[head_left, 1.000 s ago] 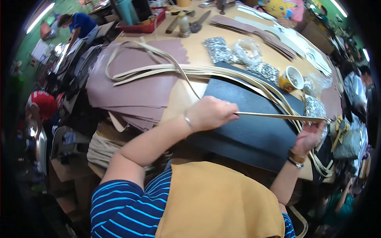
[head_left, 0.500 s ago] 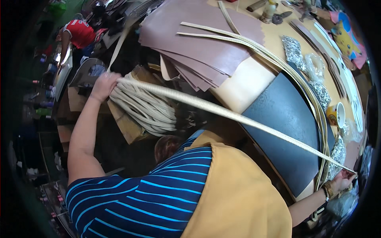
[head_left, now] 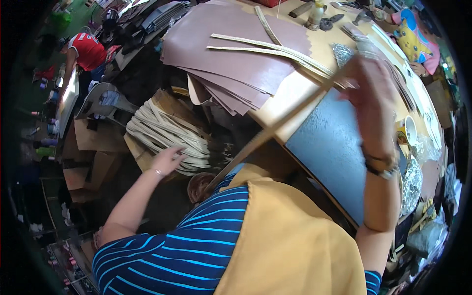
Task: The person assembles leather straps by attaching metal buckles to the ends of pre-cut, textured leather strips at a workshop table.
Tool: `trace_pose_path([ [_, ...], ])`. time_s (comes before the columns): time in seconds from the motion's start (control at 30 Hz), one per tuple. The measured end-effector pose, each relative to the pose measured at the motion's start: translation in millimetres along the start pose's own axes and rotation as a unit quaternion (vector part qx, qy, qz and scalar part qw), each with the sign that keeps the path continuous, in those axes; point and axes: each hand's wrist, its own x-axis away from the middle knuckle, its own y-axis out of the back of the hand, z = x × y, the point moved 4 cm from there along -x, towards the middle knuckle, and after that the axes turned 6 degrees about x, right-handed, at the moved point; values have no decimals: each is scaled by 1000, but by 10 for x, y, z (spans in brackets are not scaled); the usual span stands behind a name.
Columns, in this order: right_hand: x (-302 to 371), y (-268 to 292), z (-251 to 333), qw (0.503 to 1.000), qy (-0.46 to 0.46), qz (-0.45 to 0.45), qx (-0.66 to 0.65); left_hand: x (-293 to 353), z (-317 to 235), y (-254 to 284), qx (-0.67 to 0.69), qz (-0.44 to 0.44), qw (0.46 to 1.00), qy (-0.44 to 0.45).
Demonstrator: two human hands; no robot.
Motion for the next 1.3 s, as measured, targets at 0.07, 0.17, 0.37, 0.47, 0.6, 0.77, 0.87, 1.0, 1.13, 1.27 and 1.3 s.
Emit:
trace_pose_path([
  [0.07, -79, -576, -179, 996, -21, 69, -58, -212, -1368, -85, 255, 28, 921, -293],
  [0.17, -196, -959, -281, 987, -42, 113, -107, -108, -2233, -278, 462, 144, 808, -337],
  [0.37, 5, -686, -498, 978, -143, 148, 23, 61, -1572, 88, 516, -99, 796, -300],
  [0.47, 364, -265, -849, 972, -197, 108, 66, -26, -998, 622, 524, -277, 784, -185],
  [0.6, 827, 241, -1147, 959, -272, 1, 79, -562, -22, 1599, 463, -407, 776, -133],
  [0.77, 1110, 506, -1279, 967, -246, -68, -2, -979, 2087, 3060, 222, -608, 754, 115],
  [0.87, 1376, 791, -1157, 967, -210, -140, 25, -1562, 1921, 3335, 167, -616, 768, 58],
  [1.0, 1471, 1071, -991, 952, -190, -179, 162, -2353, 496, 2327, 357, -525, 749, -187],
  [1.13, 1528, 1596, -727, 866, -53, -244, 433, -1936, -1820, 1237, 380, -359, 780, -343],
  [1.27, 1532, 1976, -675, 746, 24, -287, 601, -1250, -3503, -108, 403, -36, 791, -460],
  [1.3, 1552, 2022, -708, 732, 5, -289, 617, -1097, -3777, -417, 374, 38, 803, -462],
])
